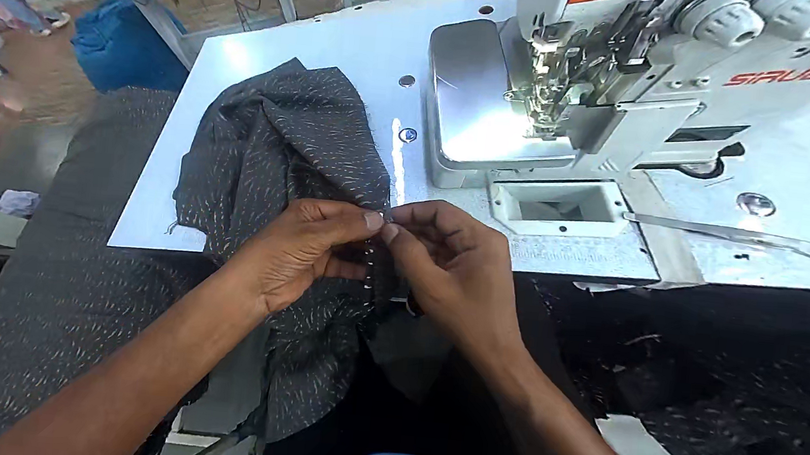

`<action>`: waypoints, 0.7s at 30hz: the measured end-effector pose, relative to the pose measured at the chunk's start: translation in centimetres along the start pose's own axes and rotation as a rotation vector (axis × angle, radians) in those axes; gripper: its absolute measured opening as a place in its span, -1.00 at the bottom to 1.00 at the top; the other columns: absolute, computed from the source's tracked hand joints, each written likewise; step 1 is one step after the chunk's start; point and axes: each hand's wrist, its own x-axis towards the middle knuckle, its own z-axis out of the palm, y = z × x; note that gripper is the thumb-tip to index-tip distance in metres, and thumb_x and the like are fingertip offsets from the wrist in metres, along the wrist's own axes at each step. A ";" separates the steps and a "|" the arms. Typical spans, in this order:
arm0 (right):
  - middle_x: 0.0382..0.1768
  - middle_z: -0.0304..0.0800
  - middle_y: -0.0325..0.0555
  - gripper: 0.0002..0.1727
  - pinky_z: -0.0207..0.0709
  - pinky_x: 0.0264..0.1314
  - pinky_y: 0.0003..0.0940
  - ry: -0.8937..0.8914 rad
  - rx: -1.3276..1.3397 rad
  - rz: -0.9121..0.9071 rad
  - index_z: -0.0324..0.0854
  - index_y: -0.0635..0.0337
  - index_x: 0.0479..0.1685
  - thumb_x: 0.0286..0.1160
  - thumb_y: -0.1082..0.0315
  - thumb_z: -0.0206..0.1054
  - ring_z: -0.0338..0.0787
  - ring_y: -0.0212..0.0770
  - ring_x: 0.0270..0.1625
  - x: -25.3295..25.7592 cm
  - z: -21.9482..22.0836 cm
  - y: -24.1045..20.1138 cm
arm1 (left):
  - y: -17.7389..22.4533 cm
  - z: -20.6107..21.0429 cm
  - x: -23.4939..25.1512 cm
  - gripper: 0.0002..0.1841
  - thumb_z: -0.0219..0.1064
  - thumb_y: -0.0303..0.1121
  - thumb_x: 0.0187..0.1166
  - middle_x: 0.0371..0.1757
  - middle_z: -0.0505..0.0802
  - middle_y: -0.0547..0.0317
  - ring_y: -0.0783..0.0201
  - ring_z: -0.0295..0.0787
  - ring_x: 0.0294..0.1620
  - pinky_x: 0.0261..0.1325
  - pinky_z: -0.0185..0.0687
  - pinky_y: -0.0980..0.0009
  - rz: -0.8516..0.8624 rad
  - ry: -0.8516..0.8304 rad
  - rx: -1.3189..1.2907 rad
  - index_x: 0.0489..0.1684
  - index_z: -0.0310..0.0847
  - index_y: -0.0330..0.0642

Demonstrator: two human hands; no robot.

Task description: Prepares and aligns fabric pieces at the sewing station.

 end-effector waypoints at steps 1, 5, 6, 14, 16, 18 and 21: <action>-0.42 0.85 -0.35 -0.91 0.69 -0.50 -0.62 0.002 0.000 -0.005 0.77 0.14 -0.15 0.51 0.42 0.37 0.77 -0.52 -0.50 0.0 -0.1 0.2 | -0.4 0.0 -0.2 -0.85 0.36 -0.41 0.65 -0.24 0.88 0.05 0.32 0.85 -0.34 -0.31 0.84 0.38 0.036 0.002 0.009 -0.20 0.85 -0.27; -0.50 0.81 -0.30 -0.87 0.71 -0.48 -0.50 -0.018 0.084 0.046 0.74 0.13 -0.26 0.52 0.42 0.26 0.77 -0.42 -0.51 0.4 0.3 0.8 | -1.5 -0.2 -0.3 -0.90 0.45 -0.43 0.57 -0.31 0.89 0.08 0.39 0.82 -0.42 -0.38 0.80 0.47 0.120 0.052 -0.001 -0.30 0.86 -0.22; -0.45 0.83 -0.24 -0.87 0.79 -0.37 -0.43 -0.039 0.134 0.072 0.73 0.15 -0.23 0.56 0.40 0.26 0.83 -0.35 -0.44 0.3 0.3 0.7 | -1.6 -0.3 -0.3 -0.90 0.46 -0.42 0.55 -0.32 0.89 0.08 0.39 0.82 -0.43 -0.38 0.80 0.48 0.124 0.057 -0.036 -0.33 0.85 -0.21; -0.46 0.82 -0.41 -0.93 0.63 -0.52 -0.67 -0.124 -0.089 -0.083 0.81 0.10 -0.21 0.49 0.39 0.41 0.72 -0.60 -0.52 -0.6 -0.3 0.4 | -2.1 0.3 -0.6 -0.83 0.53 -0.26 0.50 -0.40 0.80 0.24 0.46 0.71 -0.43 -0.33 0.70 0.54 0.197 0.122 0.050 -0.42 0.74 -0.09; -0.46 0.81 -0.40 -0.87 0.61 -0.50 -0.61 -0.075 -0.017 -0.034 0.83 0.10 -0.22 0.58 0.37 0.35 0.69 -0.56 -0.51 -0.1 -1.6 0.5 | -0.4 -1.1 -0.6 -0.84 0.30 -0.17 0.71 -0.22 0.84 0.33 0.43 0.79 -0.21 -0.08 0.79 0.40 0.325 0.220 0.134 -0.19 0.70 0.02; -0.45 0.81 -0.33 -0.85 0.70 -0.45 -0.44 0.063 -0.054 0.033 0.78 0.14 -0.18 0.62 0.34 0.30 0.74 -0.45 -0.49 0.7 -3.5 1.3 | 3.0 -4.5 -0.1 -0.75 0.01 -0.14 0.86 -0.13 0.85 0.37 0.40 0.83 -0.08 0.07 0.82 0.30 0.442 0.366 0.118 0.00 0.60 0.04; -0.46 0.74 -0.07 -0.77 0.64 -0.50 -0.14 0.212 -0.601 0.077 0.67 0.26 -0.07 0.65 0.27 0.22 0.73 -0.19 -0.52 0.1 -8.9 2.1 | 8.7 -12.3 -3.3 -0.78 0.00 -0.21 0.87 -0.01 0.81 0.47 0.60 0.75 0.04 0.16 0.71 0.56 0.666 0.695 0.246 0.23 0.50 0.05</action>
